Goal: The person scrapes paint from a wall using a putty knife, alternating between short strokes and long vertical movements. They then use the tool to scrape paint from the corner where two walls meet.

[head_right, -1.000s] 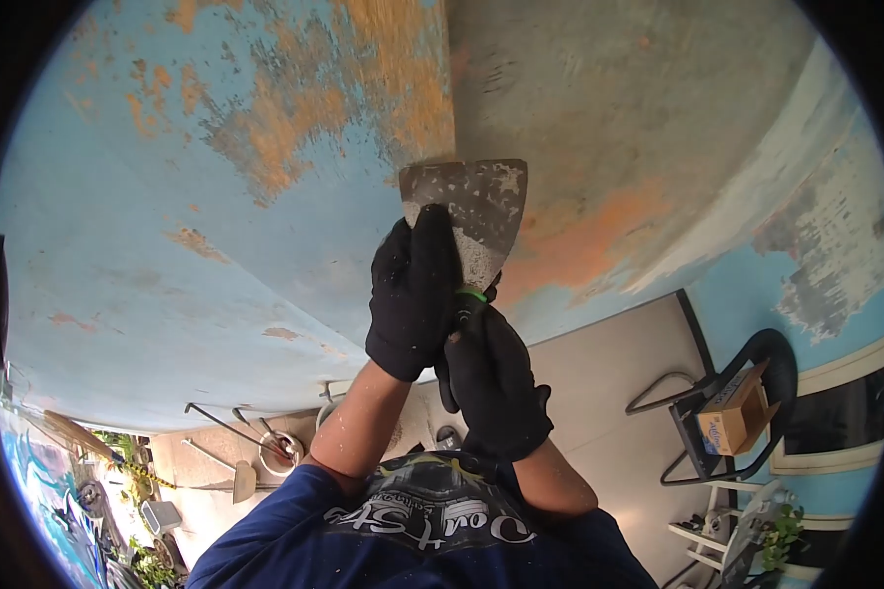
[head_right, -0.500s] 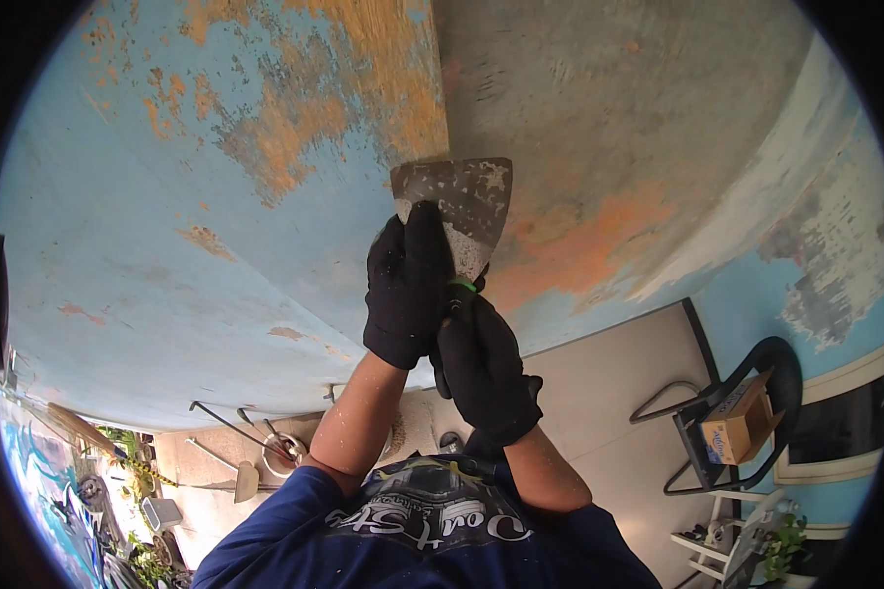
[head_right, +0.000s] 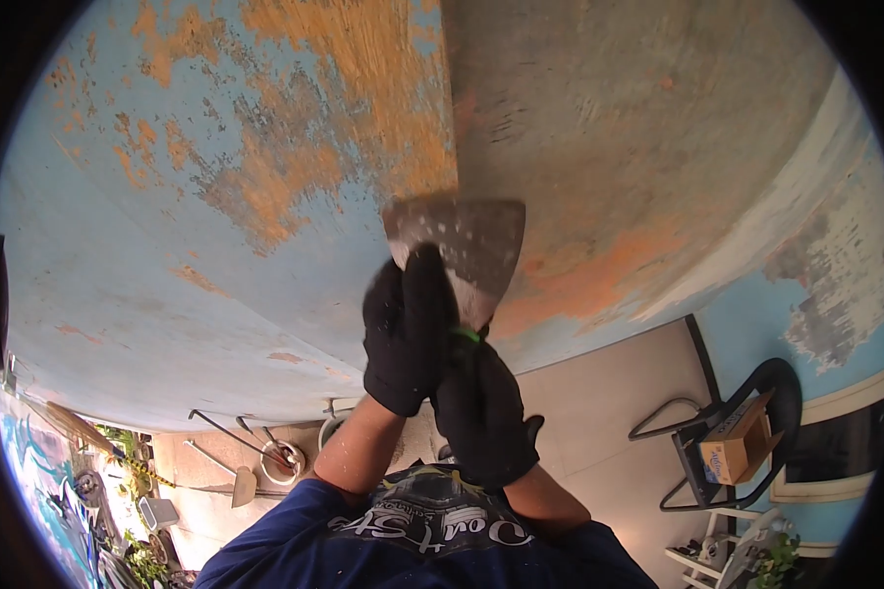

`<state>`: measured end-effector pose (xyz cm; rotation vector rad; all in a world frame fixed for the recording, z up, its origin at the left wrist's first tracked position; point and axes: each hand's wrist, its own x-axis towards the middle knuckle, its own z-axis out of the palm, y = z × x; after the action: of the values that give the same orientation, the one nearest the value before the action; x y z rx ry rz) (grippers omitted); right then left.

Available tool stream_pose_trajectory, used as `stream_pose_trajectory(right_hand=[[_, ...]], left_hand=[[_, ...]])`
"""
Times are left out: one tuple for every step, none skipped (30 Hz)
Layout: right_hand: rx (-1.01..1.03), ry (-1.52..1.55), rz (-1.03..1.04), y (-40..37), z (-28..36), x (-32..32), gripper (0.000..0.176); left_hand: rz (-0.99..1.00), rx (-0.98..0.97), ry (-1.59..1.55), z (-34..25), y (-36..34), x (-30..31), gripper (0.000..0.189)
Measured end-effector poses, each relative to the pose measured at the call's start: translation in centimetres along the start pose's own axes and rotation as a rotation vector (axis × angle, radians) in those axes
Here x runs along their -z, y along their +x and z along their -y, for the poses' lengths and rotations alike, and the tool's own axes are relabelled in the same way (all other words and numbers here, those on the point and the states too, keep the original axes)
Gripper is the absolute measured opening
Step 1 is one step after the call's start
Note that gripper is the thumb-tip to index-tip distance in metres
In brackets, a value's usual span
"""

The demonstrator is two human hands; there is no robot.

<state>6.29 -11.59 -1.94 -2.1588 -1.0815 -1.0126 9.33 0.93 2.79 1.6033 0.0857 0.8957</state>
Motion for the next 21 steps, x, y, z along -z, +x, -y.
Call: stream_pose_trajectory(right_hand=[[-0.016, 0.033, -0.036, 0.8, 0.0, -0.2, 0.042], [-0.018, 0.036, -0.03, 2.3, 0.1, 0.4, 0.042], [-0.236, 0.333, 0.071, 4.4, 0.3, 1.6, 0.041], [-0.451, 0.629, 0.172, 5.6, 0.5, 2.4, 0.041], [-0.444, 0.631, 0.173, 5.3, 0.4, 2.6, 0.041], [-0.423, 0.741, 0.167, 4.3, 0.2, 2.9, 0.039], [-0.397, 0.851, 0.158, 3.3, 0.0, 3.1, 0.038], [-0.385, 0.853, 0.15, 2.1, -0.1, 2.6, 0.038], [-0.18, 0.574, 0.063, 0.6, -0.1, 1.9, 0.036], [0.014, 0.291, -0.02, 0.0, 0.3, 1.6, 0.034], [-0.588, 0.952, 0.224, 0.1, 0.9, 2.2, 0.032], [-0.589, 0.951, 0.222, 0.0, 1.1, 1.8, 0.032], [-0.589, 0.948, 0.191, -0.3, 1.2, 1.4, 0.032], [-0.59, 0.942, 0.161, -0.5, 1.1, 1.3, 0.032], [-0.594, 0.937, 0.162, -0.3, 1.1, 1.5, 0.032], [-0.689, 0.976, 0.224, 0.1, 1.1, 1.9, 0.032], [-0.783, 1.016, 0.282, 0.4, 1.1, 2.1, 0.032], [-0.784, 1.015, 0.277, -0.3, 0.8, 1.6, 0.032], [-0.422, 0.625, 0.202, -1.7, 0.4, 0.6, 0.033], [-0.063, 0.231, 0.124, -2.4, 0.1, 0.0, 0.035], [-0.064, 0.229, 0.121, -2.2, 0.1, -0.1, 0.035]], left_hand=[[-0.03, -0.335, 0.297, -0.4, 1.5, 0.5, 0.02], [-0.055, -0.668, 0.593, -1.1, 2.5, 0.7, 0.018], [-0.058, -0.664, 0.595, -2.6, 3.0, 0.6, 0.018], [-0.012, -0.423, 0.314, -4.7, 3.5, 0.4, 0.016], [0.034, -0.185, 0.035, -5.8, 3.8, 0.4, 0.016], [0.029, -0.185, 0.038, -5.6, 3.2, 0.6, 0.016], [0.063, -0.206, 0.094, -4.9, 1.9, 0.8, 0.015], [0.098, -0.236, 0.149, -4.2, 0.8, 0.9, 0.016], [0.106, -0.095, 0.066, -3.4, -0.3, 0.9, 0.016], [0.11, -0.099, 0.069, -2.2, -0.8, 1.3, 0.016], [0.131, -0.283, 0.287, -0.9, -1.1, 1.6, 0.016], [0.149, -0.465, 0.502, 0.0, -1.5, 1.9, 0.016], [0.221, -0.095, 0.195, 0.5, -2.2, 1.8, 0.028], [0.223, -0.094, 0.19, 1.0, -2.2, 1.7, 0.028], [0.22, -0.181, 0.282, 1.1, -2.0, 1.7, 0.031], [0.218, -0.268, 0.374, 1.2, -1.9, 1.7, 0.033], [0.223, -0.269, 0.371, 1.1, -1.9, 1.7, 0.033], [0.206, -0.301, 0.359, 0.9, -1.8, 1.7, 0.035], [0.188, -0.334, 0.347, 0.8, -1.7, 1.8, 0.036], [0.19, -0.338, 0.346, 0.8, -1.5, 1.9, 0.036], [0.173, -0.413, 0.415, 0.9, -1.4, 2.0, 0.037]])
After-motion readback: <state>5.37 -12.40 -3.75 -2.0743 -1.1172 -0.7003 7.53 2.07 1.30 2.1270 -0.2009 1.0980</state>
